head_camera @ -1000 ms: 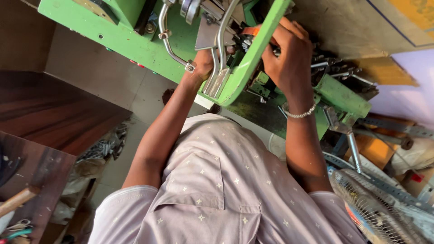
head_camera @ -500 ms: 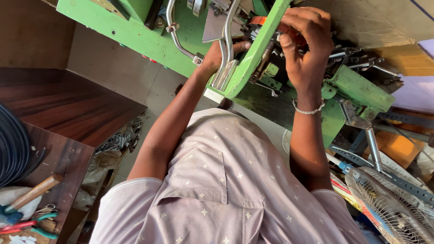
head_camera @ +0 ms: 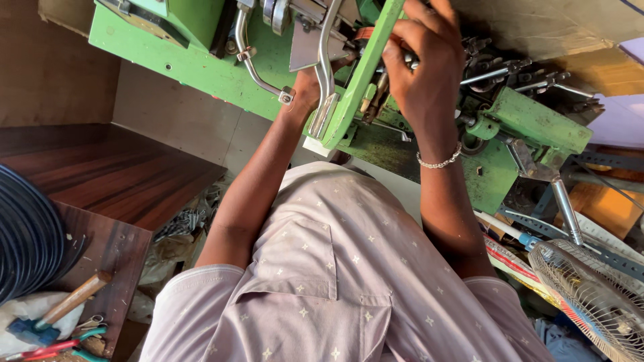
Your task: The person uses a wrench to tighten bolts on a small electrical component held in a vise on a green machine. They repeatedly adjust the component and tighten the bolts, then remove the component and place it on the machine's surface.
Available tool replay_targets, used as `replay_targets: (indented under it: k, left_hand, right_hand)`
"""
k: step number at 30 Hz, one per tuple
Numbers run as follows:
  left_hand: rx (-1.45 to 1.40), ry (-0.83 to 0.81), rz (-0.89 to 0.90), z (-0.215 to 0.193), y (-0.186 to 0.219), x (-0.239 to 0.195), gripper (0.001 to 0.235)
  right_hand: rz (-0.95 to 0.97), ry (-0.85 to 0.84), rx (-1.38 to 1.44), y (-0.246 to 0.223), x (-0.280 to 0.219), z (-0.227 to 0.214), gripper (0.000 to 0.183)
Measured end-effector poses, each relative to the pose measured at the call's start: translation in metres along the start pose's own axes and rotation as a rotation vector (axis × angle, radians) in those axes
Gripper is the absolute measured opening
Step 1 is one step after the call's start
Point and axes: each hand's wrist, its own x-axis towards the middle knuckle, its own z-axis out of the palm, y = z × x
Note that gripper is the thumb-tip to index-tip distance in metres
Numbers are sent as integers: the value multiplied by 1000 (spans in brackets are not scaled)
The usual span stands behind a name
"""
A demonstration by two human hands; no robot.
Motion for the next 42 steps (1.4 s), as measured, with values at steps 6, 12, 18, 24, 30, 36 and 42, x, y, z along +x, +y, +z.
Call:
replay_targets:
  k: [6, 12, 18, 24, 30, 36, 42]
  left_hand:
    - [291, -26, 46, -2, -6, 4, 25]
    - [-25, 37, -314, 1, -20, 7, 47]
    - [152, 24, -420, 2, -25, 10, 77]
    - [194, -37, -390, 3, -16, 8, 82]
    - [-56, -105, -353, 8, 17, -2, 73]
    - [-150, -195, -308, 6, 21, -6, 61]
    - [-359, -196, -354, -9, -46, 9, 42]
  right_hand:
    - [66, 6, 131, 21, -10, 2, 39]
    - [-42, -8, 341, 59, -29, 14, 63]
    - [-3, 18, 444, 65, -37, 19, 56]
    - [-4, 88, 378, 55, -29, 24, 38]
    - [3, 37, 269, 40, -17, 16, 30]
    - [10, -76, 108, 31, -3, 7, 16]
    - [16, -137, 93, 23, 5, 0, 14]
